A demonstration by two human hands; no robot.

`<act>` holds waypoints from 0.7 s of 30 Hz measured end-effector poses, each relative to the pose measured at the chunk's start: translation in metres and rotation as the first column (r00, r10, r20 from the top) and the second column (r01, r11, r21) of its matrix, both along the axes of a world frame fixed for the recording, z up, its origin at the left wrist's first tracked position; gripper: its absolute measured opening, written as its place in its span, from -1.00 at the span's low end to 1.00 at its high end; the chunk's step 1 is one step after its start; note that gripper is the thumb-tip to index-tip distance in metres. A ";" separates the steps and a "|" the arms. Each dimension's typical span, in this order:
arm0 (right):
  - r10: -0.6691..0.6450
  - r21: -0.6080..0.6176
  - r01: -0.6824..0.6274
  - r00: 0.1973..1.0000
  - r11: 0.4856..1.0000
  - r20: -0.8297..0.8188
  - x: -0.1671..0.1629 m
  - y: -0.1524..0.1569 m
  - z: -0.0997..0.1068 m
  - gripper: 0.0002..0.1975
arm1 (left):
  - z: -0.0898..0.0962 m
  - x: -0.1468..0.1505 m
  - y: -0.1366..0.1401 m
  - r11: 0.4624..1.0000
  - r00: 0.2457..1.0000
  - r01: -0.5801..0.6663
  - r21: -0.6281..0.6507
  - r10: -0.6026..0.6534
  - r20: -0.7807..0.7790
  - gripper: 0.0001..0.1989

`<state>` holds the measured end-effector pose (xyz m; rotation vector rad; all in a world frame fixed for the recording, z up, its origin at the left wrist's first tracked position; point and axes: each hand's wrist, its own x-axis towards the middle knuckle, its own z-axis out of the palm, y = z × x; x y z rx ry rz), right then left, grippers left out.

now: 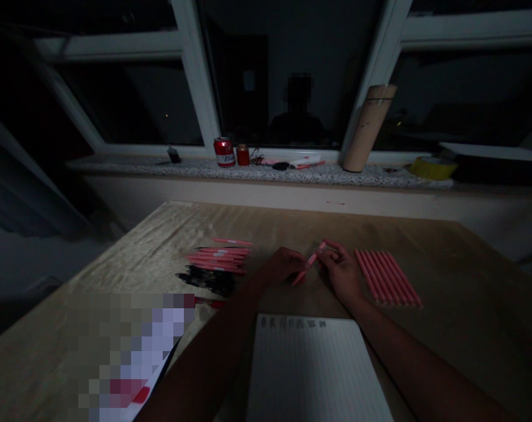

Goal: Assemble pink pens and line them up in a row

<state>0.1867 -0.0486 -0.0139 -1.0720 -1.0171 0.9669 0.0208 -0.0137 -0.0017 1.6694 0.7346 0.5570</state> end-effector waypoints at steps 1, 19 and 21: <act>-0.003 0.005 0.003 1.000 1.000 0.007 0.000 0.000 0.000 -0.57 | 0.000 0.000 0.000 1.000 1.000 0.001 0.005 -0.001 0.001 -0.61; 0.244 -0.059 -0.241 0.968 0.969 0.062 0.014 -0.007 0.019 -0.74 | -0.007 0.002 0.002 0.983 0.983 -0.105 -0.147 0.125 0.135 -0.52; 0.253 -0.029 -0.252 0.967 0.967 0.031 0.020 -0.013 0.026 -0.78 | -0.007 0.004 0.002 0.976 0.982 -0.119 -0.180 0.142 0.124 -0.51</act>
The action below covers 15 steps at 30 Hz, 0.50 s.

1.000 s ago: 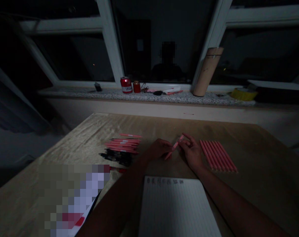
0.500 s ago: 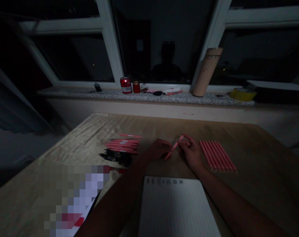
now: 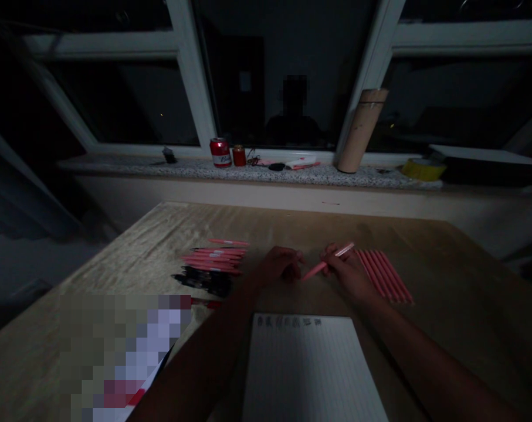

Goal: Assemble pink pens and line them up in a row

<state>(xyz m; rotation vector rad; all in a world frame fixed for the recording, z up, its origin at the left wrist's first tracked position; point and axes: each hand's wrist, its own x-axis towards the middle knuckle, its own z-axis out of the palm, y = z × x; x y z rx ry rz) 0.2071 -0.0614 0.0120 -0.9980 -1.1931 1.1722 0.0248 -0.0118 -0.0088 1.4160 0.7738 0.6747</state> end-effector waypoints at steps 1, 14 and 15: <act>0.029 -0.017 -0.029 0.999 0.999 -0.018 0.003 -0.005 0.003 -0.81 | 0.001 0.001 -0.001 1.000 1.000 -0.001 0.007 0.001 -0.023 -0.52; 0.193 -0.187 -0.140 0.933 0.972 0.302 0.017 -0.069 -0.006 -0.74 | 0.012 0.038 -0.049 0.554 0.722 0.394 0.734 0.308 -0.620 -0.74; 0.169 -0.182 -0.117 0.938 0.976 0.303 0.017 -0.069 -0.009 -0.73 | 0.010 0.038 -0.050 0.531 0.706 0.413 0.740 0.327 -0.628 -0.75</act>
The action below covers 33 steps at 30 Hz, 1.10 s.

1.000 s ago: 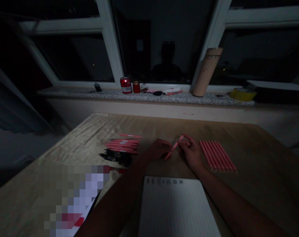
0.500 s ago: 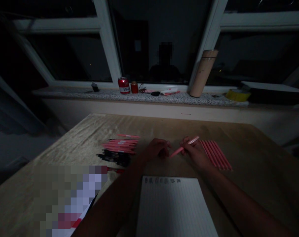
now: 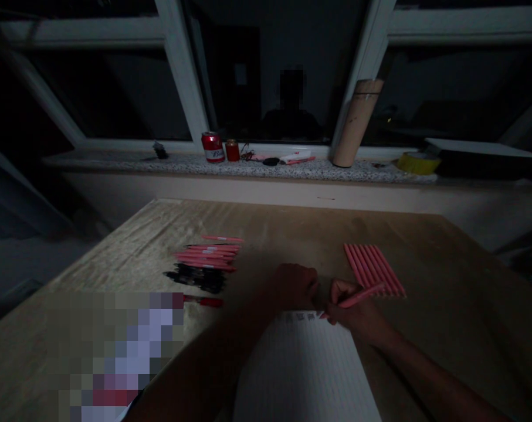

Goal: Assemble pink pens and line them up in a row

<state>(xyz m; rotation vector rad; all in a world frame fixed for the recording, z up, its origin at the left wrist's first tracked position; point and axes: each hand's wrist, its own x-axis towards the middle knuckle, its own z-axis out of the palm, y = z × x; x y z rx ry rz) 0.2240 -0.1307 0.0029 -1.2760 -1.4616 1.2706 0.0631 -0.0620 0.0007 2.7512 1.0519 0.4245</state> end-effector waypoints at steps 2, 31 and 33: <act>-0.025 0.009 0.025 1.000 1.000 0.006 0.000 -0.001 -0.005 -0.74 | -0.003 0.000 -0.002 1.000 0.999 0.008 0.022 -0.007 -0.044 -0.77; -0.008 0.174 -0.018 0.989 0.985 0.149 0.000 0.001 -0.011 -0.71 | 0.001 -0.002 -0.001 0.997 0.996 0.026 -0.076 -0.033 -0.088 -0.69; -0.032 0.162 0.008 0.989 0.987 0.145 0.001 0.000 -0.011 -0.72 | 0.000 -0.002 -0.001 0.997 0.996 0.016 -0.077 -0.022 -0.086 -0.69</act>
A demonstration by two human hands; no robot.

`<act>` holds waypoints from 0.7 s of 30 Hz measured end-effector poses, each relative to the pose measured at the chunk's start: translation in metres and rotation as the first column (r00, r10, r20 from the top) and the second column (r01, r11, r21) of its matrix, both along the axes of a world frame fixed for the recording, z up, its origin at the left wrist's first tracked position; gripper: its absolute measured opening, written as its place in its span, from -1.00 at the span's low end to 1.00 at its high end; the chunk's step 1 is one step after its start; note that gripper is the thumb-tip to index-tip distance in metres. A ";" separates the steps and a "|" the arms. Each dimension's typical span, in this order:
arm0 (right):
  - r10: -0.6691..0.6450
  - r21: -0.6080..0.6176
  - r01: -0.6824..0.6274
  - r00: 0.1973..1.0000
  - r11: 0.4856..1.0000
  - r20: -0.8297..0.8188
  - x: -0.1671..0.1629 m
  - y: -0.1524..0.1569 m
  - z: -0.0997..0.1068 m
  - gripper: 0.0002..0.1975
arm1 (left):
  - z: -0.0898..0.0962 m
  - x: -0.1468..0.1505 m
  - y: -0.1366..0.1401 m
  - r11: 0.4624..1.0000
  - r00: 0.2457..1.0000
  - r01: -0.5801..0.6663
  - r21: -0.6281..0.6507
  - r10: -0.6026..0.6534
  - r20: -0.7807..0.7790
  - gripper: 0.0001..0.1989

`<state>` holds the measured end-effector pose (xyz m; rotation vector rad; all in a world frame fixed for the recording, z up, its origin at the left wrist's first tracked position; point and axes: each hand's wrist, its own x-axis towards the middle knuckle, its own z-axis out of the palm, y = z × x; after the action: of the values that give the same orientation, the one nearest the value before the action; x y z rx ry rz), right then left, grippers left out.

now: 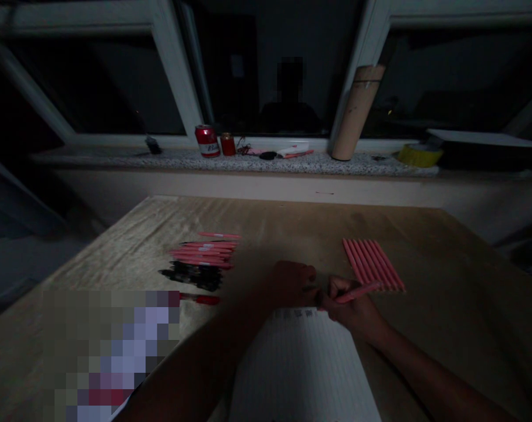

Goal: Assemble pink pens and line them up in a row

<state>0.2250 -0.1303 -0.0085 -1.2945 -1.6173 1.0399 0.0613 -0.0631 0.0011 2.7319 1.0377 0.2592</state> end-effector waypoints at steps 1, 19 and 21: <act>0.014 -0.004 -0.014 1.000 1.000 -0.006 0.001 0.000 0.000 -0.72 | 0.000 0.000 0.000 1.000 1.000 -0.004 0.003 0.004 0.006 -0.69; -0.008 -0.021 0.008 1.000 1.000 0.003 -0.001 0.000 -0.002 -0.73 | 0.002 -0.002 -0.001 1.000 1.000 0.021 0.010 -0.021 0.023 -0.72; 0.006 0.039 -0.008 0.999 0.999 0.038 -0.001 0.001 -0.003 -0.72 | 0.001 -0.001 -0.001 1.000 1.000 0.004 0.005 -0.004 0.017 -0.72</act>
<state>0.2244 -0.1297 -0.0114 -1.2902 -1.6639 0.9883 0.0598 -0.0637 0.0016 2.7312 1.0283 0.2837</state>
